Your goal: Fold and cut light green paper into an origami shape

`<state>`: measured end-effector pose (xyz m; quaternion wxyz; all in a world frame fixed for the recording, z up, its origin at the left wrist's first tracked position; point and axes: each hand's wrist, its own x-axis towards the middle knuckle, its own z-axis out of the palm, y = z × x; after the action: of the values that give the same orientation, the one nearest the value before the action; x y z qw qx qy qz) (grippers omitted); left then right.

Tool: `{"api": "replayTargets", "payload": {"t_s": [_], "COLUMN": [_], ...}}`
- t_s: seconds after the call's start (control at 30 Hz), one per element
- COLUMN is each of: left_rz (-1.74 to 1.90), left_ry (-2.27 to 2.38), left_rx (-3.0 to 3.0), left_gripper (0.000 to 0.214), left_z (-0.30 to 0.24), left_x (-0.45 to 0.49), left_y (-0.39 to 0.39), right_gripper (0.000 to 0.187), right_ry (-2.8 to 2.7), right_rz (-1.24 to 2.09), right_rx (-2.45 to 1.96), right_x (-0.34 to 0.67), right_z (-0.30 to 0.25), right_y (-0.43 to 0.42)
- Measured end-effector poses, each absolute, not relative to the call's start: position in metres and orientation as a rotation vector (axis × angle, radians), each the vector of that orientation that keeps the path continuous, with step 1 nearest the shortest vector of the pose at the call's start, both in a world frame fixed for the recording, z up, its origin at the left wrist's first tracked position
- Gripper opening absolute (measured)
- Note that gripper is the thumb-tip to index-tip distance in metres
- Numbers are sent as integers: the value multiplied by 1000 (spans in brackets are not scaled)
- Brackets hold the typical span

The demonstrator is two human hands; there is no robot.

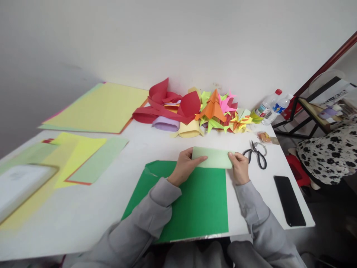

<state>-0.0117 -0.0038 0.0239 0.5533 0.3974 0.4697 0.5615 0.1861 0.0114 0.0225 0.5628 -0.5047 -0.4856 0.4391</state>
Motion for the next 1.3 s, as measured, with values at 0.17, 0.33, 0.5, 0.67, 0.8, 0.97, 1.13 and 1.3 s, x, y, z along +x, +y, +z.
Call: {"api": "replayTargets", "payload": {"t_s": [0.17,0.33,0.5,0.67,0.8,0.97,1.13,1.3], "left_rz": [1319,1327,1315,1334,1394,1489,1516,1530], "left_ry": [1110,1114,1111,1131,1192,1217,1228,1243], "left_rx": [946,948,944,985,1069,1031,962,952], "left_gripper": [34,34,36,34,38,42,42,45], "left_z": [22,25,26,27,29,29,28,28], "left_x": [-11,-11,-10,-9,-7,-5,-3,-1], "left_y": [-4,-4,-5,-6,-7,-6,-7,-7], "right_gripper": [41,40,39,38,38,40,39,36], "right_ry": [-1149,-1133,-1144,-1183,-1190,-1194,-1190,-1159], "right_rz": [982,989,964,913,903,893,883,910], "right_rx": [-1198,-1196,-1211,-1206,-1216,-1218,-1225,-1215], "right_x": [186,186,186,186,186,186,182,182], "right_z": [23,21,22,23,22,21,22,17], "right_y": [11,12,11,10,11,10,8,8]}}
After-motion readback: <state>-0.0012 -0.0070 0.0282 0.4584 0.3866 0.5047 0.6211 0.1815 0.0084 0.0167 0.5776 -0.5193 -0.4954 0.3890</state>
